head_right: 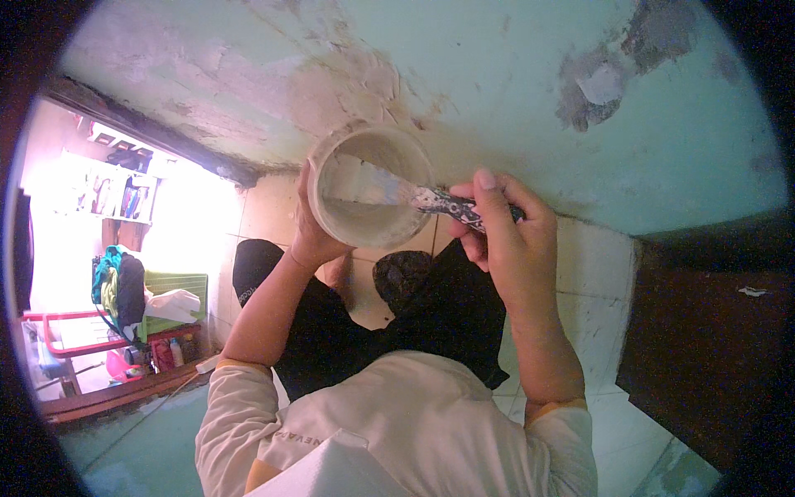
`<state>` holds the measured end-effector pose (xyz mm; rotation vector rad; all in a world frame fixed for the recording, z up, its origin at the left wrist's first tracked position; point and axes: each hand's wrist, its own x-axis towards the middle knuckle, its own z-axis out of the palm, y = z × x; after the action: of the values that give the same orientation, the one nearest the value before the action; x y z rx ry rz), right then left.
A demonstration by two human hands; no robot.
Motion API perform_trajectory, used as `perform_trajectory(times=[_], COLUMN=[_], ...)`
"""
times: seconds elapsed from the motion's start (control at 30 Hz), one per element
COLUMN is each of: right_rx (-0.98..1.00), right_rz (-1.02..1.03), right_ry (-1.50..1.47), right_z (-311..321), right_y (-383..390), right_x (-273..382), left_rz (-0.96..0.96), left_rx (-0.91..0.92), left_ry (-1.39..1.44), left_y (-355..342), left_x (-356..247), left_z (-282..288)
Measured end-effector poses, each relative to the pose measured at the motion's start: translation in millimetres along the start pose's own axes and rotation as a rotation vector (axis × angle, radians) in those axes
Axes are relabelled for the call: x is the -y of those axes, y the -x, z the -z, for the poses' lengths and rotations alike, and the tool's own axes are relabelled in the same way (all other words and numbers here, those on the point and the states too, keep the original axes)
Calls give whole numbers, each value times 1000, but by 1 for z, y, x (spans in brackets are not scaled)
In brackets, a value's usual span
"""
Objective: The person applies plaster to a wall using a putty knife, scooping material from a container and smoothing it over damaged areas.
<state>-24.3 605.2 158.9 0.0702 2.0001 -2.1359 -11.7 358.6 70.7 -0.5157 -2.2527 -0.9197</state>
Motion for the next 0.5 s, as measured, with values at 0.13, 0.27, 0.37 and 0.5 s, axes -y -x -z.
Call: perform_trajectory(times=[0.13, 0.27, 0.37, 0.5], right_rx=[-15, -26, -12, 3], right_rz=[-48, -121, -170, -215], right_ry=[-121, -255, -339, -450], right_z=[8, 16, 21, 33], right_y=[-7, -10, -9, -13], right_x=[-17, -32, -41, -52], left_rz=[55, 86, 156, 182], left_rx=[25, 49, 106, 78], left_ry=[23, 22, 37, 102], left_y=[1, 5, 8, 9], left_x=[2, 3, 0, 3], left_z=[0, 0, 3, -5])
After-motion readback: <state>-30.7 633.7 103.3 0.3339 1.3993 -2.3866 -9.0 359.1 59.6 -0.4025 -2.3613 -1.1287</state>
